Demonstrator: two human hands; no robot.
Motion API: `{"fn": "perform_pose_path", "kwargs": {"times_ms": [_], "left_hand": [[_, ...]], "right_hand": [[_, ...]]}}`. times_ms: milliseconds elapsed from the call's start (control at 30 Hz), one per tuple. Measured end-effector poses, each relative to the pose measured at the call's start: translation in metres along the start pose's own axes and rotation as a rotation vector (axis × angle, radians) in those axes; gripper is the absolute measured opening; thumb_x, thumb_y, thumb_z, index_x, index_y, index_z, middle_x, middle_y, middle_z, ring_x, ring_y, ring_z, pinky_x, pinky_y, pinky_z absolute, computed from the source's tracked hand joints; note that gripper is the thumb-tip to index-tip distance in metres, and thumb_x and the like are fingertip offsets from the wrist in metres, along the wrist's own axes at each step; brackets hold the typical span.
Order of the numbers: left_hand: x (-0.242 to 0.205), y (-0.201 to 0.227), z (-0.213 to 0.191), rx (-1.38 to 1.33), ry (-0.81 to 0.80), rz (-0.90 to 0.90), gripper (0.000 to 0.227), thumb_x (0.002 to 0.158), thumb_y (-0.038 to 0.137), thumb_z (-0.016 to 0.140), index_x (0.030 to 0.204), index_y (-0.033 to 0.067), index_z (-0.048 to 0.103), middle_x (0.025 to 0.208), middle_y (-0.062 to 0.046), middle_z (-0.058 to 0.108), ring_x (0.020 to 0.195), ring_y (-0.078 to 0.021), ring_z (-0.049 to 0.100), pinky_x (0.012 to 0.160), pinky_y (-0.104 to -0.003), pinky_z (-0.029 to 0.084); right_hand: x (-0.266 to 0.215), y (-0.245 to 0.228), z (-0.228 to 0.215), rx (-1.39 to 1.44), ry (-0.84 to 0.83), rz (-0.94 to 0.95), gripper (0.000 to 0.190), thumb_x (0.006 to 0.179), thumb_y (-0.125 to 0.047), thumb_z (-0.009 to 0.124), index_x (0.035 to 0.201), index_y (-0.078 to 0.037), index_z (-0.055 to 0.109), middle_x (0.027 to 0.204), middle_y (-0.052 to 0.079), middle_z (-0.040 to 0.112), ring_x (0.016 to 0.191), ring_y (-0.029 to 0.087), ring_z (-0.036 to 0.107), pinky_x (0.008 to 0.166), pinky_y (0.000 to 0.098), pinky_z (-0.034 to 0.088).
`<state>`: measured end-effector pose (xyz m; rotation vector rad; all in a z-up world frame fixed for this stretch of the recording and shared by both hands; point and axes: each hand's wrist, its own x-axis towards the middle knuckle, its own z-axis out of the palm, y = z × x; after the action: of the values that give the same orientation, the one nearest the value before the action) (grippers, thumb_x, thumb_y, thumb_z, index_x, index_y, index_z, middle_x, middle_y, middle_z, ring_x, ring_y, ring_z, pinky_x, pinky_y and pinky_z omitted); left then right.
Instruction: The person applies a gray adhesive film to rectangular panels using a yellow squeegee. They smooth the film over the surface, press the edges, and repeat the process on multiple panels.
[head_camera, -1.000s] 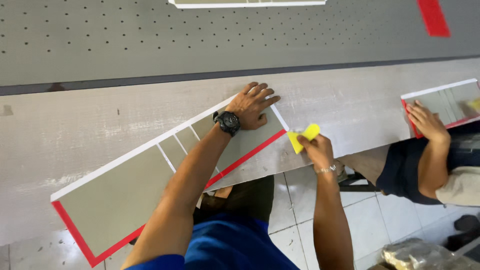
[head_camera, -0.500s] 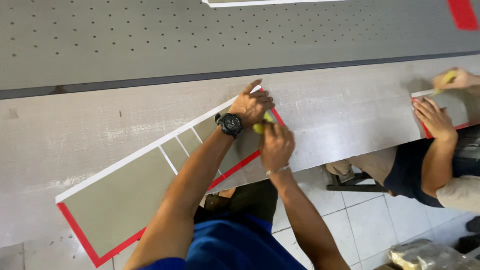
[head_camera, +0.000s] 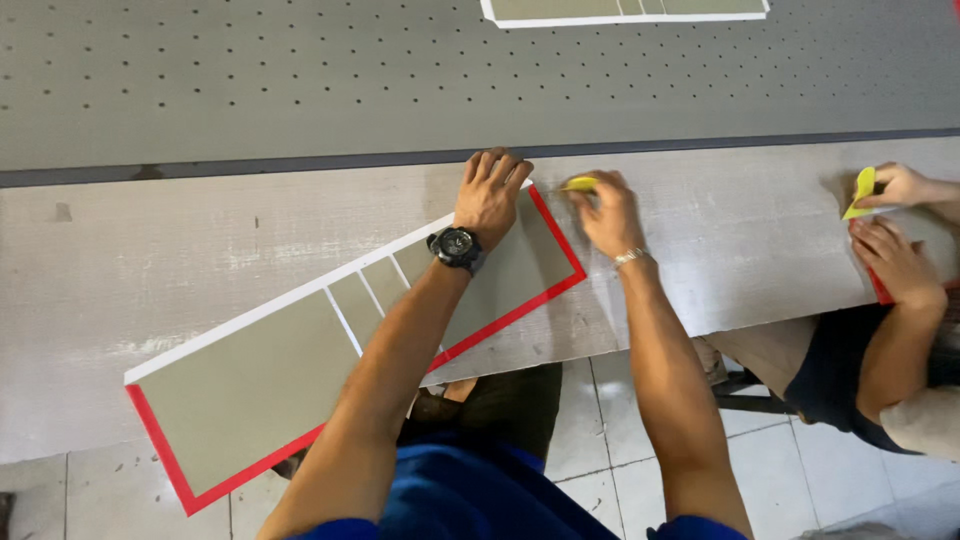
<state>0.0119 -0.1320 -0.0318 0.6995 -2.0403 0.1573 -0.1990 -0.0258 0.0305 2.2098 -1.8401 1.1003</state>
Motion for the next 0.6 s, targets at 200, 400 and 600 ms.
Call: {"fn": "perform_pose_path", "kwargs": {"times_ms": [200, 400, 600], "left_hand": [[-0.014, -0.013, -0.013, -0.098, -0.109, 0.084, 0.028, 0.098, 0.01, 0.068, 0.121, 0.0214, 0.078, 0.12, 0.002, 0.073, 0.139, -0.0307, 0.054, 0.115, -0.047, 0.043], [-0.019, -0.022, -0.018, -0.11, -0.104, 0.152, 0.014, 0.095, 0.012, 0.071, 0.101, 0.0199, 0.082, 0.13, -0.004, 0.069, 0.139, -0.0352, 0.054, 0.113, -0.05, 0.045], [-0.026, -0.02, -0.003, -0.117, -0.162, 0.17, 0.012, 0.097, 0.012, 0.068, 0.1, 0.0159, 0.079, 0.127, -0.004, 0.067, 0.142, -0.0338, 0.051, 0.116, -0.05, 0.043]], "right_hand": [[-0.012, -0.013, 0.038, -0.007, -0.124, -0.037, 0.011, 0.099, -0.015, 0.08, 0.109, -0.015, 0.075, 0.102, 0.007, 0.077, 0.101, 0.038, 0.069, 0.092, 0.0506, 0.056], [-0.1, -0.074, -0.019, -0.002, -0.125, 0.052, 0.003, 0.103, -0.012, 0.077, 0.106, -0.013, 0.075, 0.105, 0.009, 0.079, 0.102, 0.036, 0.071, 0.099, 0.0486, 0.052], [-0.184, -0.115, -0.034, -0.062, -0.1, 0.13, 0.004, 0.104, -0.021, 0.072, 0.106, -0.021, 0.076, 0.103, -0.002, 0.079, 0.094, 0.03, 0.07, 0.09, 0.047, 0.051]]}}
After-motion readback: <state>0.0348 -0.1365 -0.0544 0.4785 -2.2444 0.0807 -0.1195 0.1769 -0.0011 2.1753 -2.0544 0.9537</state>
